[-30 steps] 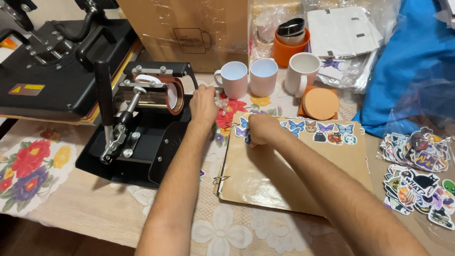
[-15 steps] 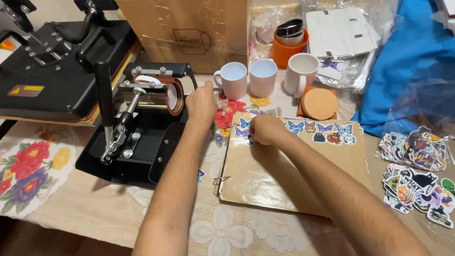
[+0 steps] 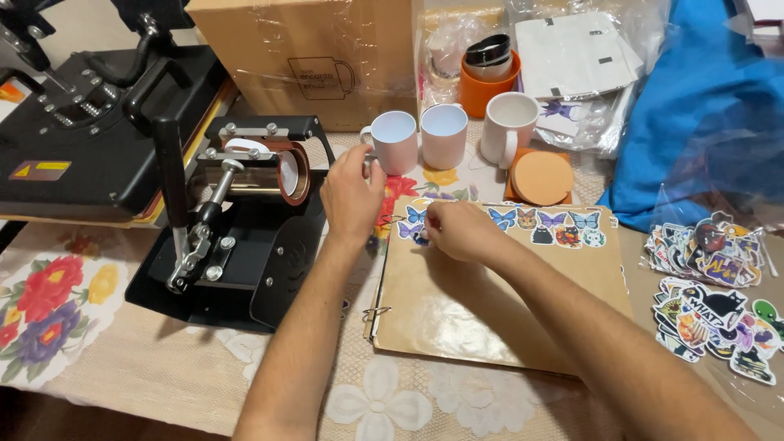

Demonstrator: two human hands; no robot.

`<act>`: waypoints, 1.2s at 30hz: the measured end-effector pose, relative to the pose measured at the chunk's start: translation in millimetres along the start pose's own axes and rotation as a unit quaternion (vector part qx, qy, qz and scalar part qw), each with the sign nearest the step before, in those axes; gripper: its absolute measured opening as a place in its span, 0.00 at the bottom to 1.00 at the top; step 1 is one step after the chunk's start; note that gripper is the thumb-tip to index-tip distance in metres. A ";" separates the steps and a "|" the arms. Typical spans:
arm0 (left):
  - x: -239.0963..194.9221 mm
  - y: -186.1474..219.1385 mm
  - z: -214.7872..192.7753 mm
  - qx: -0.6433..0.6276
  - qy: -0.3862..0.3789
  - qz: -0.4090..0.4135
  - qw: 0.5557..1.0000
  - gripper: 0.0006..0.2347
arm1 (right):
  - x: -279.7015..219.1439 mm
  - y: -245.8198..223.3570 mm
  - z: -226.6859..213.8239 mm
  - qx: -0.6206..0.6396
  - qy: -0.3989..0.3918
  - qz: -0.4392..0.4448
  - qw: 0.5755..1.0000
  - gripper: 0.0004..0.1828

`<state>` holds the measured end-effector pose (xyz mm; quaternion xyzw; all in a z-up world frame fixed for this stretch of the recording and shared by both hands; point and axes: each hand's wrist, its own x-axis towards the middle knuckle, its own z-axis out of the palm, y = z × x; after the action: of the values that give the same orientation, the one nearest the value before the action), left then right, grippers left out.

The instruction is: The person peels the backing off various stickers and places them onto a brown paper sheet. They arrange the stickers in rows, occasionally picking up a smartphone from the table and then returning to the sticker application process.

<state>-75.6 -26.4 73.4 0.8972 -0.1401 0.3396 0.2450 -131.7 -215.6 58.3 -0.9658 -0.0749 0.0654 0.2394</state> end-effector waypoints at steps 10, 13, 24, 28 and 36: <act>-110.3 142.3 -3.7 -0.641 -0.228 -0.332 0.654 0.17 | -147.3 82.9 -7.4 -0.148 0.479 -0.380 0.777 0.08; -126.9 160.6 10.1 -0.660 -0.317 -0.378 0.566 0.16 | -165.6 100.5 -10.5 -0.192 0.454 -0.423 0.760 0.01; -165.4 133.7 58.9 -0.680 -0.270 -0.407 0.547 0.06 | -171.2 73.9 -17.1 -0.040 0.401 -0.339 0.850 0.07; -165.4 136.6 55.3 -0.695 -0.279 -0.377 0.545 0.07 | -173.4 78.2 -13.1 -0.042 0.439 -0.314 0.841 0.06; -158.9 143.6 40.7 -0.692 -0.311 -0.356 0.545 0.11 | -176.4 79.6 -14.7 0.007 0.437 -0.265 0.860 0.05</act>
<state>-229.6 -155.4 -11.3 0.4752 -0.0679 -0.2786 0.8319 -293.1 -322.9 49.5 -0.8373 -0.2155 -0.4286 0.2622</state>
